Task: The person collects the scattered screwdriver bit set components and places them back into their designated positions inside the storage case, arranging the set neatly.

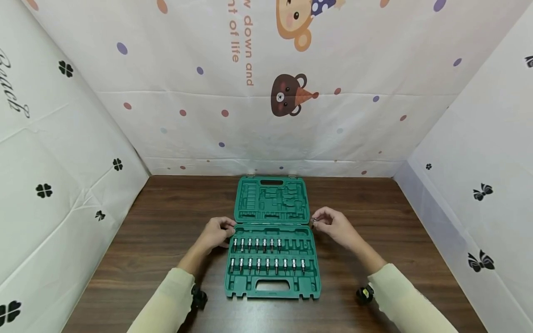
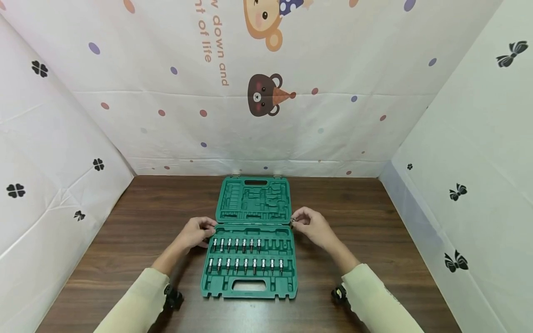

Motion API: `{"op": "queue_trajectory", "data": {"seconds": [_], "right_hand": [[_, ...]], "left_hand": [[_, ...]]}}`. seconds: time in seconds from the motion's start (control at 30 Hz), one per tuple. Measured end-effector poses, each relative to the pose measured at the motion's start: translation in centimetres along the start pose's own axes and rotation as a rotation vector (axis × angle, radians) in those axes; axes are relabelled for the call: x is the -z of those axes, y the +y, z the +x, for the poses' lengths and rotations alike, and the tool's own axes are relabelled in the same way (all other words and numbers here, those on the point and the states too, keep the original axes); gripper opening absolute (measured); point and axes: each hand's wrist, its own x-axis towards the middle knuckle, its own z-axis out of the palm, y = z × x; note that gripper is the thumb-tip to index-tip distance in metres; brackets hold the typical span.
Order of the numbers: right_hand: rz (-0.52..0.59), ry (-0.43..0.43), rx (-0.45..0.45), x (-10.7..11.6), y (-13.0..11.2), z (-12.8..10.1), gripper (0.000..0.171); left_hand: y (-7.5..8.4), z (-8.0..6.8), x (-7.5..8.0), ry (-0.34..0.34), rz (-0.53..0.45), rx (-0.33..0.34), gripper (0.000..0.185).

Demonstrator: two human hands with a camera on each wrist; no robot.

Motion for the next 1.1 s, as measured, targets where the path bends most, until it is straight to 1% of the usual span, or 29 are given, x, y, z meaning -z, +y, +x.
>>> {"op": "queue_trajectory", "data": {"seconds": [0.23, 0.37, 0.57, 0.67, 0.87, 1.1], "right_hand": [[0.024, -0.072, 0.012, -1.3, -0.6, -0.3, 0.019], [0.003, -0.125, 0.047, -2.1, -1.0, -0.3, 0.02], [-0.032, -0.198, 0.081, -3.4, -1.7, -0.3, 0.015], [-0.083, -0.216, 0.086, -4.1, -2.2, -0.3, 0.012], [-0.224, -0.215, 0.128, -5.3, -2.4, 0.0, 0.009], [-0.348, -0.214, 0.18, -6.6, -2.4, 0.4, 0.007]], "left_hand": [[-0.2, 0.1, -0.1, 0.002, 0.002, 0.002, 0.018], [-0.1, 0.2, -0.1, 0.006, 0.002, 0.003, 0.018], [0.0, 0.0, -0.1, 0.012, 0.003, 0.005, 0.019], [0.0, 0.1, -0.1, 0.01, 0.004, 0.004, 0.018], [0.0, 0.0, -0.1, 0.011, -0.002, 0.005, 0.018], [0.1, 0.0, -0.1, 0.012, 0.008, 0.006, 0.019]]}}
